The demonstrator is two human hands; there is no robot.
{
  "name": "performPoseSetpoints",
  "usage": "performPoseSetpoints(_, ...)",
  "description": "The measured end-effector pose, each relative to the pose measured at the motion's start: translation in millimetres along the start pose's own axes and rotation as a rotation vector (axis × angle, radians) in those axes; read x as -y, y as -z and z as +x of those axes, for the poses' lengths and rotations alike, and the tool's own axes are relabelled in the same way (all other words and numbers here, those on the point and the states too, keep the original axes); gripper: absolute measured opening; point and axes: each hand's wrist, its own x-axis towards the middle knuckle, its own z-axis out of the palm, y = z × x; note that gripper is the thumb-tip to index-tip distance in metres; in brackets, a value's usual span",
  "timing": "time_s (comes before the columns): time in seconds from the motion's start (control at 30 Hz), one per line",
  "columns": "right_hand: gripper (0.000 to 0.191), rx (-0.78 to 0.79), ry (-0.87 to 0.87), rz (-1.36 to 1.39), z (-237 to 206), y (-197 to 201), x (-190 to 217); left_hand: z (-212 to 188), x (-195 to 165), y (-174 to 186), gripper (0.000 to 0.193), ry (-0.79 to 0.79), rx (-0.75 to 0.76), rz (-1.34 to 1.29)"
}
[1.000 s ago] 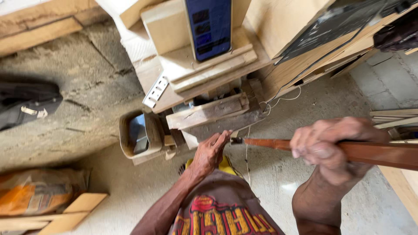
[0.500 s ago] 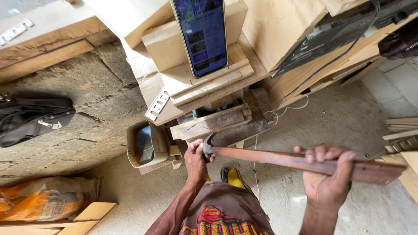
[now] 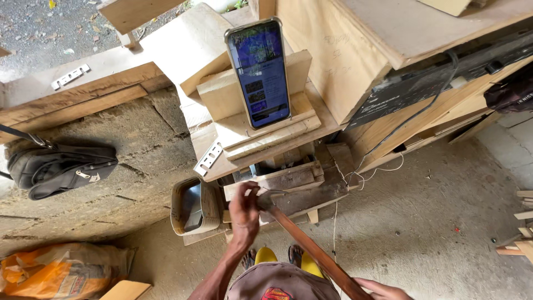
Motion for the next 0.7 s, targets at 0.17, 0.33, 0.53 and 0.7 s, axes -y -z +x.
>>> performPoseSetpoints(0.17, 0.028, -0.273, 0.311, -0.371, 2.2, -103.0, 19.8, -33.6, -3.3, -47.9, 0.025, -0.475, 0.23, 0.133)
performPoseSetpoints(0.33, 0.024, -0.421, 0.516, -0.255, -13.2, -138.2, 39.9, -11.7, -6.1, -65.3, 0.018, -0.553, 0.083, 0.258)
performPoseSetpoints(0.53, 0.017, -0.68, 0.749, -0.432, -10.5, -125.9, 44.2, 19.6, 5.3, -78.1, 0.016, -0.521, 0.065, 0.33)
performPoseSetpoints(0.7, 0.03, -0.874, 0.776, -0.58, -3.1, -125.6, 59.5, 33.3, 16.7, -96.3, 0.009, -0.586, 0.065, 0.364)
